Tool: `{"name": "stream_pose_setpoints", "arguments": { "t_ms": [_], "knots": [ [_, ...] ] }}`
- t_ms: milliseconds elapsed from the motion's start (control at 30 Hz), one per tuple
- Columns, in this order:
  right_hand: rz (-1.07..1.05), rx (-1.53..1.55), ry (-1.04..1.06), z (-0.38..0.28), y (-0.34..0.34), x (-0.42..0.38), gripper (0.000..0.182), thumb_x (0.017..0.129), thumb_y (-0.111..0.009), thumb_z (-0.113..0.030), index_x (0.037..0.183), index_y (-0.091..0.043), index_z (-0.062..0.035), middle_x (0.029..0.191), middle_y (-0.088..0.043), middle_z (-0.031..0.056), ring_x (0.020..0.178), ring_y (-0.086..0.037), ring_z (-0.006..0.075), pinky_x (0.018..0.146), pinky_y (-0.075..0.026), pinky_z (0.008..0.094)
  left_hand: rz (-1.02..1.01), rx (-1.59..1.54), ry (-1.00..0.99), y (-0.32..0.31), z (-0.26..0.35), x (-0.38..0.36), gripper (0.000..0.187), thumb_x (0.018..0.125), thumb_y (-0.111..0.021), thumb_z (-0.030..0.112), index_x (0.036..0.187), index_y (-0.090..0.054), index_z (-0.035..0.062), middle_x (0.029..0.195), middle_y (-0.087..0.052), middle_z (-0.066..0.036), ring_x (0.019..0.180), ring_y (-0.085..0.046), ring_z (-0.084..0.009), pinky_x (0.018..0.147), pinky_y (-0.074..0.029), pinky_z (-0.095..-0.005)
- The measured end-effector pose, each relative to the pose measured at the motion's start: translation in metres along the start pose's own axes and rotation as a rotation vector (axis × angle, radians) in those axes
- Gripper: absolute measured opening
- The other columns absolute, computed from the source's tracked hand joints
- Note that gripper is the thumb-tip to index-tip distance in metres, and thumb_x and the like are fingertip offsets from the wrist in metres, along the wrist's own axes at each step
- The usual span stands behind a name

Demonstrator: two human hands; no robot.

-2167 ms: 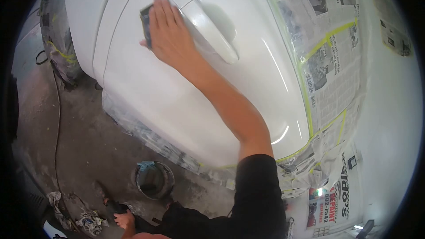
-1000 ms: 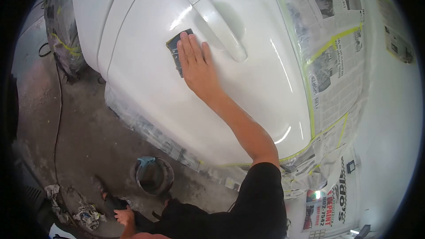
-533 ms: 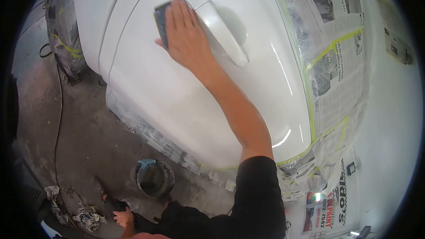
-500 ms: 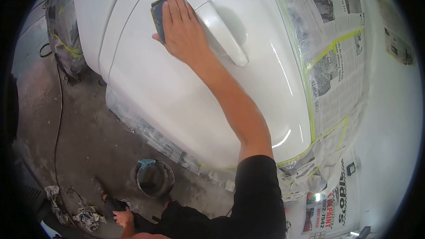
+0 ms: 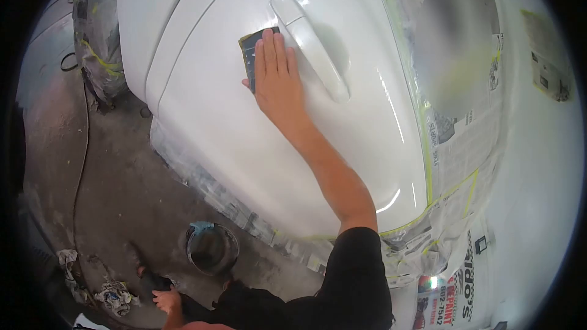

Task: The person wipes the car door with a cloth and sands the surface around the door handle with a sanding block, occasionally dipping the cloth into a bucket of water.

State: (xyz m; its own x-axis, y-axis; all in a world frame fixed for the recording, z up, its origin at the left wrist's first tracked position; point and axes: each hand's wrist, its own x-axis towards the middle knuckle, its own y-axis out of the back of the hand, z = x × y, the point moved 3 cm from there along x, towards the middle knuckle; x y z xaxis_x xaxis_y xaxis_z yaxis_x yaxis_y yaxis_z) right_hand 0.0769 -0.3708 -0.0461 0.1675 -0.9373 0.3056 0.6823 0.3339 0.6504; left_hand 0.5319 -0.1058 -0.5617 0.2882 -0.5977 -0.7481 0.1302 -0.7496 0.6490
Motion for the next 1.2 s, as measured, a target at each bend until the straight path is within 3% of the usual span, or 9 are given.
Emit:
{"name": "stream_pose_setpoints", "arguments": {
  "t_ms": [200,400,500,600,733,833,967,1067,1200],
  "knots": [
    [0.173,-0.213,-0.003,-0.002,-0.011,0.063,0.085,0.087,-0.066,-0.051,0.135,-0.047,0.016,0.148,-0.039,0.035,0.139,-0.037,0.0459,0.117,-0.025,0.0538,0.018,0.006,0.009,0.009,-0.001,-0.002,0.091,0.08,-0.076,0.052,0.147,-0.034,0.0071,0.122,-0.052,-0.018,0.106,-0.062,-0.0365,0.088,-0.055,-0.0451],
    [0.248,-0.267,-0.201,-0.008,-0.008,0.091,0.084,0.087,-0.068,-0.05,0.138,-0.046,0.0139,0.148,-0.039,0.0332,0.14,-0.036,0.0429,0.117,-0.024,0.0528,0.009,-0.018,0.012,0.021,0.004,-0.006,0.09,0.08,-0.076,0.053,0.147,-0.035,0.0085,0.123,-0.052,-0.018,0.107,-0.062,-0.0359,0.089,-0.054,-0.0451],
    [0.265,-0.243,-0.286,-0.017,-0.02,0.09,0.082,0.086,-0.07,-0.047,0.137,-0.046,0.0133,0.151,-0.037,0.0304,0.138,-0.038,0.0431,0.111,-0.025,0.0627,0.008,-0.009,0.023,0.017,-0.003,-0.004,0.089,0.08,-0.075,0.052,0.146,-0.035,0.0079,0.124,-0.052,-0.018,0.108,-0.061,-0.0363,0.09,-0.054,-0.0454],
    [0.136,-0.305,-0.159,-0.017,-0.033,0.048,0.08,0.088,-0.068,-0.046,0.139,-0.045,0.0112,0.153,-0.036,0.0281,0.139,-0.038,0.0404,0.112,-0.025,0.0616,0.002,-0.048,0.024,0.016,0.001,-0.006,0.089,0.081,-0.075,0.051,0.146,-0.035,0.0072,0.124,-0.052,-0.019,0.109,-0.061,-0.0374,0.09,-0.054,-0.0459],
    [0.219,-0.207,-0.116,0.001,-0.022,0.073,0.081,0.086,-0.07,-0.044,0.145,-0.042,0.0036,0.158,-0.032,0.0223,0.146,-0.032,0.0351,0.111,-0.028,0.0615,0.003,-0.047,0.003,0.013,0.003,-0.01,0.088,0.081,-0.076,0.049,0.145,-0.036,0.0055,0.123,-0.053,-0.021,0.108,-0.061,-0.0387,0.089,-0.054,-0.0465],
    [-0.003,-0.169,0.033,0.001,-0.013,0.016,0.083,0.086,-0.07,-0.045,0.149,-0.039,-0.0005,0.16,-0.03,0.0178,0.149,-0.028,0.0327,0.111,-0.03,0.0622,0.029,-0.044,0.006,0.007,0.003,-0.009,0.087,0.081,-0.075,0.05,0.145,-0.037,0.0044,0.122,-0.053,-0.021,0.108,-0.061,-0.0391,0.089,-0.054,-0.0471],
    [-0.419,-0.222,-0.084,0.003,0.012,-0.126,0.084,0.086,-0.068,-0.048,0.151,-0.037,-0.0047,0.164,-0.026,0.0118,0.152,-0.023,0.0255,0.11,-0.028,0.066,0.035,-0.058,-0.01,0.011,0.003,-0.009,0.088,0.081,-0.075,0.05,0.145,-0.036,0.0046,0.121,-0.054,-0.022,0.107,-0.061,-0.0394,0.089,-0.054,-0.0477],
    [-0.28,-0.15,-0.098,-0.001,0.007,-0.121,0.088,0.085,-0.071,-0.046,0.152,-0.033,-0.0027,0.163,-0.028,0.0142,0.15,-0.028,0.0296,0.105,-0.027,0.0741,0.03,-0.063,-0.017,0.007,0.002,-0.007,0.089,0.081,-0.074,0.051,0.146,-0.035,0.0047,0.121,-0.053,-0.022,0.107,-0.062,-0.0396,0.089,-0.054,-0.0471],
    [0.001,-0.045,0.015,-0.029,-0.039,0.026,0.078,0.089,-0.065,-0.046,0.149,-0.04,-0.0026,0.16,-0.033,0.0119,0.149,-0.027,0.0286,0.112,-0.026,0.0648,0.0,-0.044,-0.018,0.004,-0.005,-0.014,0.089,0.082,-0.074,0.053,0.146,-0.035,0.0054,0.123,-0.053,-0.022,0.108,-0.062,-0.0391,0.09,-0.054,-0.0464]
  ]
}}
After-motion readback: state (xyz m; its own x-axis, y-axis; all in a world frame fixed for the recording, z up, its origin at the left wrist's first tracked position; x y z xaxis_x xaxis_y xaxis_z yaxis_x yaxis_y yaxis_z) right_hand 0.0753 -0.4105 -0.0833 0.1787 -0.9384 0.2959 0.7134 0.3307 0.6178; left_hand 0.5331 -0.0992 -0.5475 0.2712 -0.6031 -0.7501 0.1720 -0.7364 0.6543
